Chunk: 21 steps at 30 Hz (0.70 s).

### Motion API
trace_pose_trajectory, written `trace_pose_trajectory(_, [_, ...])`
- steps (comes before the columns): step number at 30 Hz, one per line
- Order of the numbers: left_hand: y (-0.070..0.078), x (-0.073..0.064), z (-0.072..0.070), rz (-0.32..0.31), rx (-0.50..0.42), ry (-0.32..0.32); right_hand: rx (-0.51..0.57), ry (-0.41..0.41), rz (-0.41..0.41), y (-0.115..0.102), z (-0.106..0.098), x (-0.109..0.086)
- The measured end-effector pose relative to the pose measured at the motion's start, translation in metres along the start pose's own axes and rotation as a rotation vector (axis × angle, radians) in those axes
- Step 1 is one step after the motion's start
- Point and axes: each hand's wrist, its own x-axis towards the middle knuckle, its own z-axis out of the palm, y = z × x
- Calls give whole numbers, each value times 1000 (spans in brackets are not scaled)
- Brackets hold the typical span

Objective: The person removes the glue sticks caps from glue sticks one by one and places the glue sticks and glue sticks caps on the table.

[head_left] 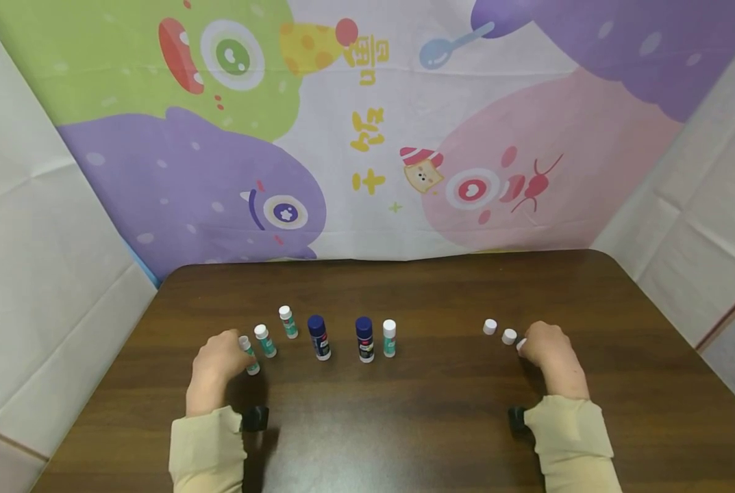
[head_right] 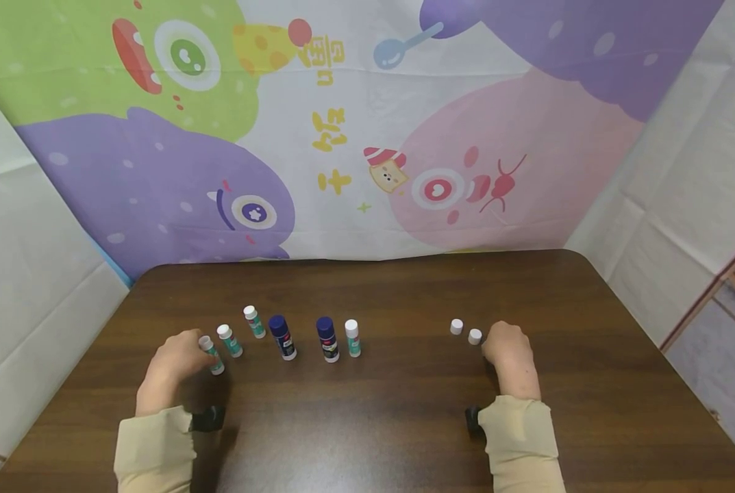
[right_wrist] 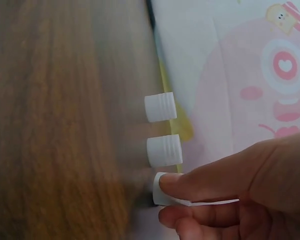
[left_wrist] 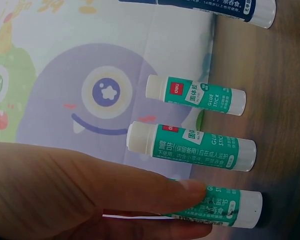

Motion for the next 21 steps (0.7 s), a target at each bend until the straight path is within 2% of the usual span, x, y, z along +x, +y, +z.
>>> trace_pose_trajectory(9, [0, 0, 1, -4, -3, -9, 27, 20, 84, 1, 6, 2])
trace_pose_trajectory(21, [0, 1, 1, -1, -7, 12, 27, 16, 86, 4, 8, 2])
